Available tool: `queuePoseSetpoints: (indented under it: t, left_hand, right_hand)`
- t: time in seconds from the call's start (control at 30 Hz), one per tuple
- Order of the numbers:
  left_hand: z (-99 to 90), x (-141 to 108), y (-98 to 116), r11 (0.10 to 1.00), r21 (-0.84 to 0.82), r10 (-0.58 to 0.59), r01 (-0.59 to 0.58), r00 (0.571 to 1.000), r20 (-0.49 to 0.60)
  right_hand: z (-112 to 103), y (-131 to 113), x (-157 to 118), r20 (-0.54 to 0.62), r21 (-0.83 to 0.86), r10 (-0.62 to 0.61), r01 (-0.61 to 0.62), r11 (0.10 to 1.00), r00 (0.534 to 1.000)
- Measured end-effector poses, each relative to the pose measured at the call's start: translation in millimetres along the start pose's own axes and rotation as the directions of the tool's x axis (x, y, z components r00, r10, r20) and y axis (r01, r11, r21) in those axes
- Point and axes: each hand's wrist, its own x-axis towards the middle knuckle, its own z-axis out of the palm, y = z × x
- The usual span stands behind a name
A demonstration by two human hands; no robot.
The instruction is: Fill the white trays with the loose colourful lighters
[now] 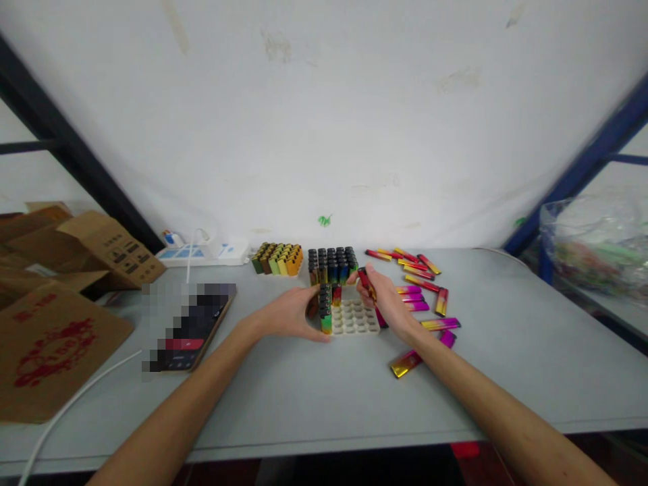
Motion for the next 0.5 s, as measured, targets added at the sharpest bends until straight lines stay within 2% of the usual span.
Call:
queuePoseSetpoints:
  t: [0.2,0.3,0.4,0.5]
  left_hand:
    - [1.3,0.2,-1.8,1.0,-0.023,0.007,-0.008,1.0,-0.008]
    - [2.1,0.2,-2.4,0.999,-0.037,0.026,-0.027,0.999,-0.022]
    - [2.4,0.1,-2.1,0.999,-0.026,0.034,-0.035,0.999,-0.03]
    - [2.3,0.2,-1.4,0.999,-0.022,0.036,-0.037,0.999,-0.035]
  right_hand:
    - [0.9,-2.0,-3.8,0.023,-0.144,-0.079,0.081,0.986,0.997]
    - [2.4,-3.4,-6.6,0.044,-0.207,-0.181,0.186,0.96,0.983]
    - [3.3,-4.7,-8.5,0.009,-0.283,-0.287,0.278,0.918,0.958]
    - [2.2,-7.7,-10.2,-0.026,-0.369,-0.296,0.266,0.891,0.955]
